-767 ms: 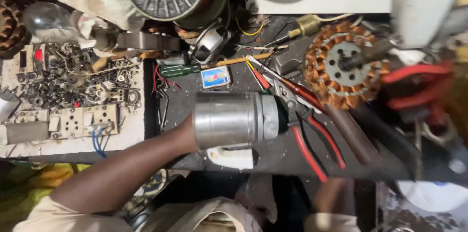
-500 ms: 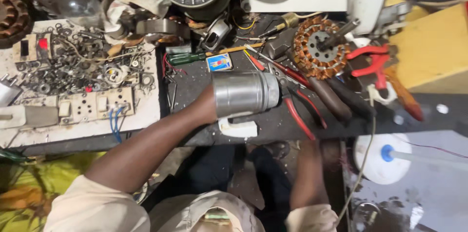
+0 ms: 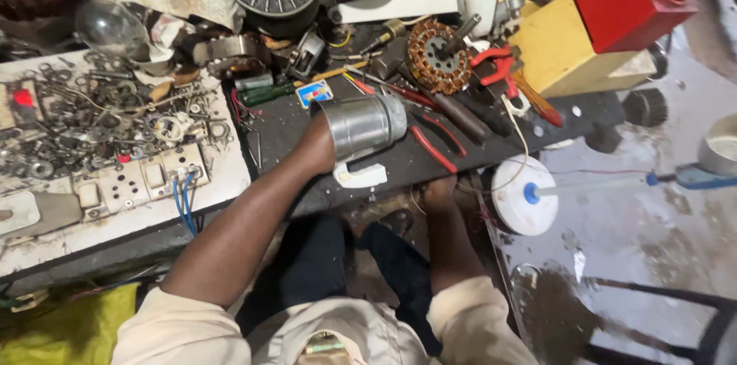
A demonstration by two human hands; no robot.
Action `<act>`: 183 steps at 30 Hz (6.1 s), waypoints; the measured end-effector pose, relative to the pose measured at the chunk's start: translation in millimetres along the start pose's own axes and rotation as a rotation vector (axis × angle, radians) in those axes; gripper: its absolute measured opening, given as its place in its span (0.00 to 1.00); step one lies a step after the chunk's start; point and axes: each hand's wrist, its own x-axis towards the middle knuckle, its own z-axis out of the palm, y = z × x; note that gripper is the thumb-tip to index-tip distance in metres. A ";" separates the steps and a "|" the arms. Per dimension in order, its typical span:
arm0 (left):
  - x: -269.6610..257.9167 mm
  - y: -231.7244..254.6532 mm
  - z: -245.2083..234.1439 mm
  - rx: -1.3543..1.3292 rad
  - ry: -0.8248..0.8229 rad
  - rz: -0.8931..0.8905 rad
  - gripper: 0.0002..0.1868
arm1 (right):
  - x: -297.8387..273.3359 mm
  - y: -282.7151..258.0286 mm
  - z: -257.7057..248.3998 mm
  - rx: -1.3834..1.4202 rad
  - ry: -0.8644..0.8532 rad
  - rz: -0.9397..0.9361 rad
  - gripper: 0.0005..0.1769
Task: The person disassembles a cylindrical metal housing using pliers, removes a white plastic component, and manipulates small metal parts and wires on a cluttered workbench. They use pliers and a screwdriver to adjust and trim components.
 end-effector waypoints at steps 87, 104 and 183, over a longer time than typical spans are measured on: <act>-218.4 8.8 121.8 0.794 -0.620 0.007 0.22 | -266.7 -212.3 -53.1 0.597 0.249 0.670 0.32; -202.3 123.2 138.9 1.277 -0.297 0.113 0.64 | -99.1 -300.0 -13.1 0.233 -0.258 0.421 0.37; -183.1 7.4 197.6 -0.533 0.027 -0.077 0.30 | -251.0 -292.5 -66.1 -0.593 0.387 -0.535 0.16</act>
